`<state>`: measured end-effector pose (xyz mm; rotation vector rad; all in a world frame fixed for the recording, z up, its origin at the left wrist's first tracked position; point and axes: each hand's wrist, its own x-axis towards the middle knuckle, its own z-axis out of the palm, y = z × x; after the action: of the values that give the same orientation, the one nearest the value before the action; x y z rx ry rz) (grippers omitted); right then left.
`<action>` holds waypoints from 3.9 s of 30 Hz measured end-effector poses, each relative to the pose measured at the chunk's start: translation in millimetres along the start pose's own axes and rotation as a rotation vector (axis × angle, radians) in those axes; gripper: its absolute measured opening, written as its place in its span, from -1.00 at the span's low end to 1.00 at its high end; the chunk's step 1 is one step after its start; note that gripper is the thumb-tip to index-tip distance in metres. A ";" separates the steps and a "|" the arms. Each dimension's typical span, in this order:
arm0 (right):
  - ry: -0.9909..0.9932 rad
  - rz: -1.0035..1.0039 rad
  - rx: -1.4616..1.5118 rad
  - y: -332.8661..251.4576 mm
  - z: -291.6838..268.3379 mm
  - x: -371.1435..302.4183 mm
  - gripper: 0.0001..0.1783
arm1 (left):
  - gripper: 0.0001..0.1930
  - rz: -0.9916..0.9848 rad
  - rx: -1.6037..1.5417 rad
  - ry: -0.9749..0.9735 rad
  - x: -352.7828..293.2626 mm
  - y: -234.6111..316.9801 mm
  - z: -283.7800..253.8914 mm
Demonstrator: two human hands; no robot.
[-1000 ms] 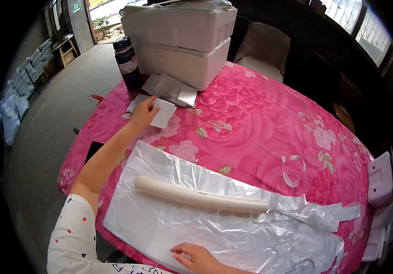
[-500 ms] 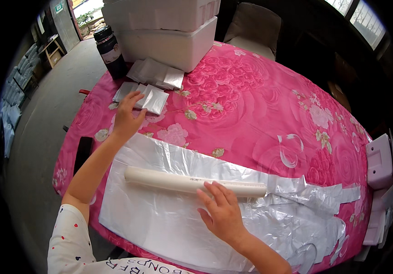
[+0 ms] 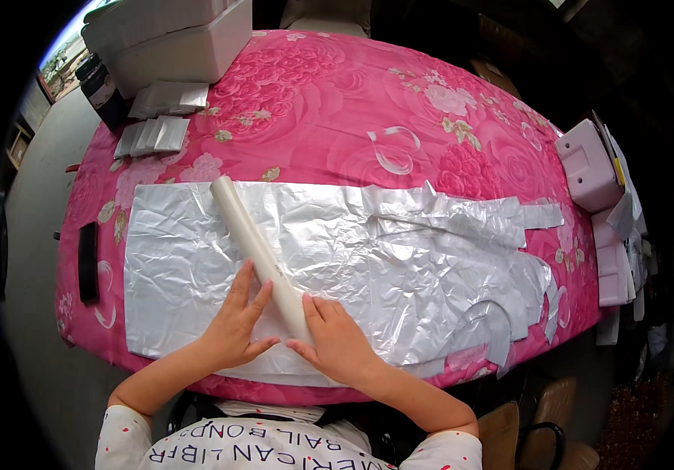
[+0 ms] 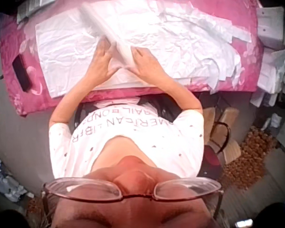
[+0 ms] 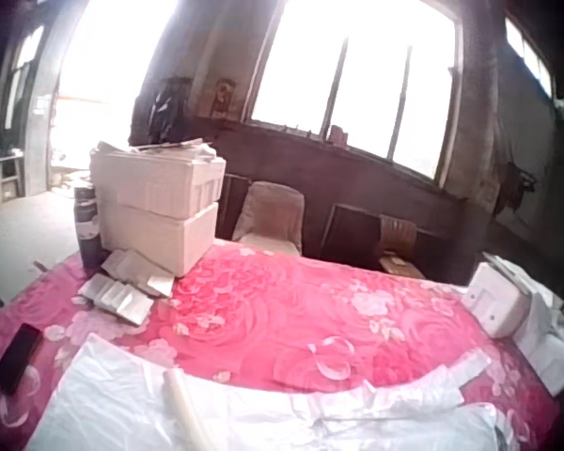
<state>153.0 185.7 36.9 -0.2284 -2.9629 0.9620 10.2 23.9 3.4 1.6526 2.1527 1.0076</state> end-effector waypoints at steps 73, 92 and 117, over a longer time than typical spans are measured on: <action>-0.164 0.729 0.398 -10.2 4.2 -137.7 -0.54 | -0.43 0.096 0.026 0.054 39.0 52.3 65.0; 0.136 0.608 1.111 88.9 -47.7 57.8 -0.61 | -0.37 0.052 0.366 -0.063 42.6 52.8 88.7; 0.678 -0.040 1.172 39.6 -138.0 102.7 -0.58 | -0.33 0.047 0.360 -0.092 39.5 49.9 86.2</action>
<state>65.3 312.7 122.7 -0.3399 -1.4781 1.8938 84.1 98.2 -19.0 1.8681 2.3460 0.5635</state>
